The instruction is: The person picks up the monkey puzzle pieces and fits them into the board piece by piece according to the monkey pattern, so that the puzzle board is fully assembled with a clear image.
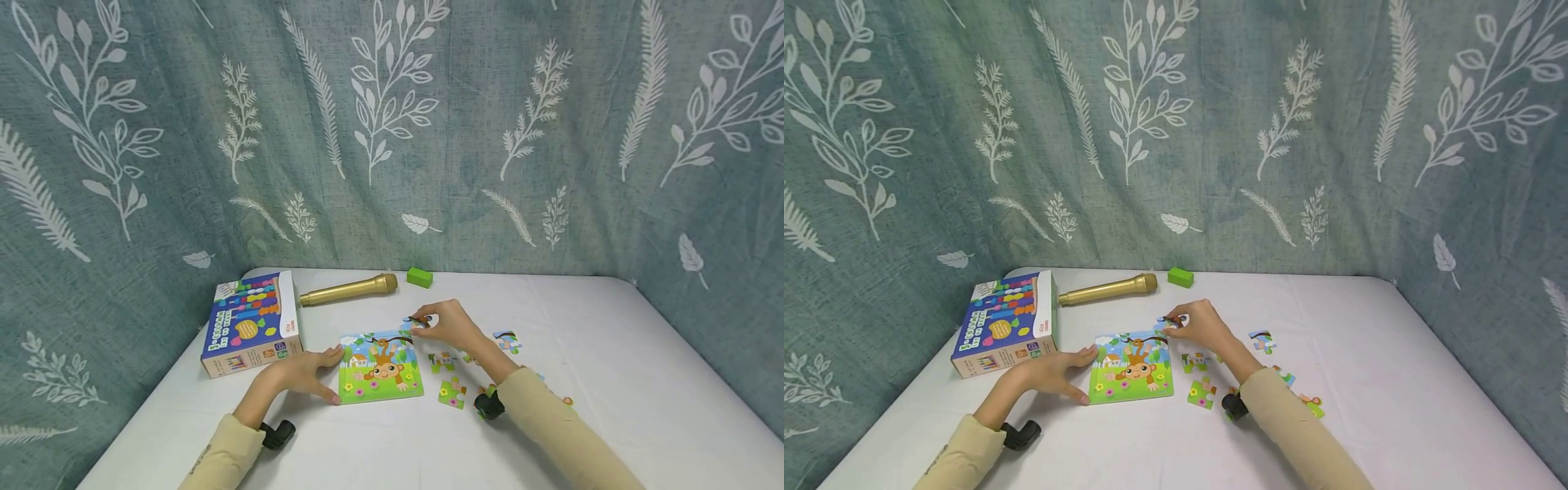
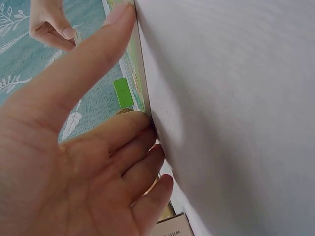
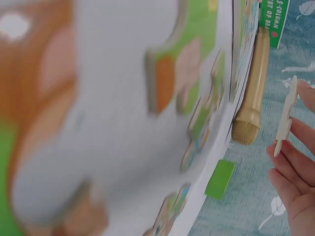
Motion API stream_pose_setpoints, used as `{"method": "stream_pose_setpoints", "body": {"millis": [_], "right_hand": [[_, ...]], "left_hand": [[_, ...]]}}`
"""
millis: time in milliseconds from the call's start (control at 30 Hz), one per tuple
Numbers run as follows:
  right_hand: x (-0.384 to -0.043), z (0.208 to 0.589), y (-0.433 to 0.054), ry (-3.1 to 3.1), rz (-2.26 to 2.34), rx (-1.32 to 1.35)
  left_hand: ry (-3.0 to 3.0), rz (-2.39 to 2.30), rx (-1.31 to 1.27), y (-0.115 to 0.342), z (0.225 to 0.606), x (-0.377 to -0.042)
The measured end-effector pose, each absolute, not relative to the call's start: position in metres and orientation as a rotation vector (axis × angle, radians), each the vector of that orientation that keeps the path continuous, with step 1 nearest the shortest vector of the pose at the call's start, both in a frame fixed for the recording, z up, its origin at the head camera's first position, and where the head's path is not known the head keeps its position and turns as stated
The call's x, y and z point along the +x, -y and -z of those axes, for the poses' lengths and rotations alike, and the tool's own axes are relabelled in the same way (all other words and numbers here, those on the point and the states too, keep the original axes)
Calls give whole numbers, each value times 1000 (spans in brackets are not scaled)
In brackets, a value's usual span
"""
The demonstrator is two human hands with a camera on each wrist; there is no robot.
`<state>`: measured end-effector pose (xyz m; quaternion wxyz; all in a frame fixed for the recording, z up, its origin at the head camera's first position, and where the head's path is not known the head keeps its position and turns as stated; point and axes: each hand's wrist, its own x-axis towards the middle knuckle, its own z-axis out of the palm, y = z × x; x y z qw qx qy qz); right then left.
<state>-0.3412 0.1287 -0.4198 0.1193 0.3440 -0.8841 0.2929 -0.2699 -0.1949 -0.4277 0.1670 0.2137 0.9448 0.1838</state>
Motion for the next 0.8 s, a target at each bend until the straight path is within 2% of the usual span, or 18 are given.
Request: {"method": "stream_pose_setpoints", "body": {"millis": [800], "right_hand": [[-328, 428, -74, 2674, -843, 916]], "left_hand": [[-2677, -556, 615, 195, 427, -268]]}}
